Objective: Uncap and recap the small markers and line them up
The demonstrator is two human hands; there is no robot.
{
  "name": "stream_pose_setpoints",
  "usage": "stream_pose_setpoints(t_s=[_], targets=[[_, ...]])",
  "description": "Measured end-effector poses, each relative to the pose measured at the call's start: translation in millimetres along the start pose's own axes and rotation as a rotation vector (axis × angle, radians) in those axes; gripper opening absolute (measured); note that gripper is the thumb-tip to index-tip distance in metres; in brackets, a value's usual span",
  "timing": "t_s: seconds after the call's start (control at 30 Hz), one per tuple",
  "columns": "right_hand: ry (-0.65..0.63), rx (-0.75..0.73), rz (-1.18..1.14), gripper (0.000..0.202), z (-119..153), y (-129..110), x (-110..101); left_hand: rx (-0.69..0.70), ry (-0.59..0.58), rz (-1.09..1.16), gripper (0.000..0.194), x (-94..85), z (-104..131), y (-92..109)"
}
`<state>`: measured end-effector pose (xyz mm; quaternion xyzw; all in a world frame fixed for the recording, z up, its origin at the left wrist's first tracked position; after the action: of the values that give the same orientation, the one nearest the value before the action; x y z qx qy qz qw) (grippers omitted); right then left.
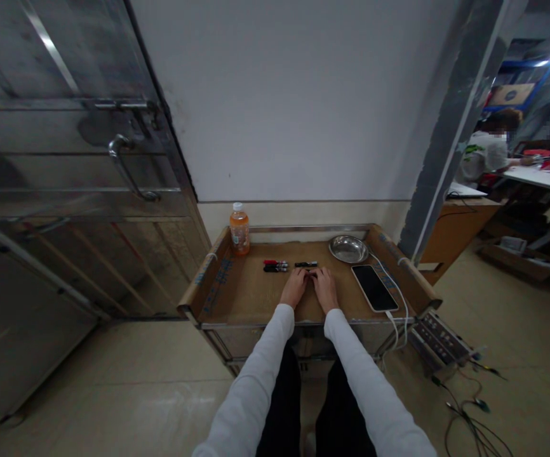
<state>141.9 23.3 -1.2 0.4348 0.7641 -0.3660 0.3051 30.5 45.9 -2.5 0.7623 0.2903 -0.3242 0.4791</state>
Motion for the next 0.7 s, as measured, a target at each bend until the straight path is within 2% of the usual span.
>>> stream_pose_setpoints(t_s=[0.17,0.33,0.5,0.7], targets=[[0.011,0.053,0.051,0.028,-1.4,-2.4,0.0,-0.066,0.021,0.058,0.019,-5.3,-0.9,0.1],[0.015,0.024,0.094,0.031,-0.6,-8.9,-1.9,-0.128,0.047,-0.011,0.020,-12.0,5.0,6.2],[0.009,0.031,0.059,0.028,1.4,-7.2,0.7,-0.078,0.044,-0.084,0.024,-14.6,8.9,9.2],[0.006,0.006,0.049,0.034,1.8,-9.1,-2.0,-0.080,0.071,-0.154,0.030,-20.5,14.8,10.5]])
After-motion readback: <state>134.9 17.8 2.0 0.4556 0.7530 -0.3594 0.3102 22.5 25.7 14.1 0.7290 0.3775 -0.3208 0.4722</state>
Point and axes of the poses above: each hand's wrist, its own z-axis away from the middle knuckle, its own x-axis out of the palm, y = z × x, the point moved 4 cm from there along -z, towards the middle knuckle, and after that the axes turned 11 degrees about -x, right-handed, at the moved point
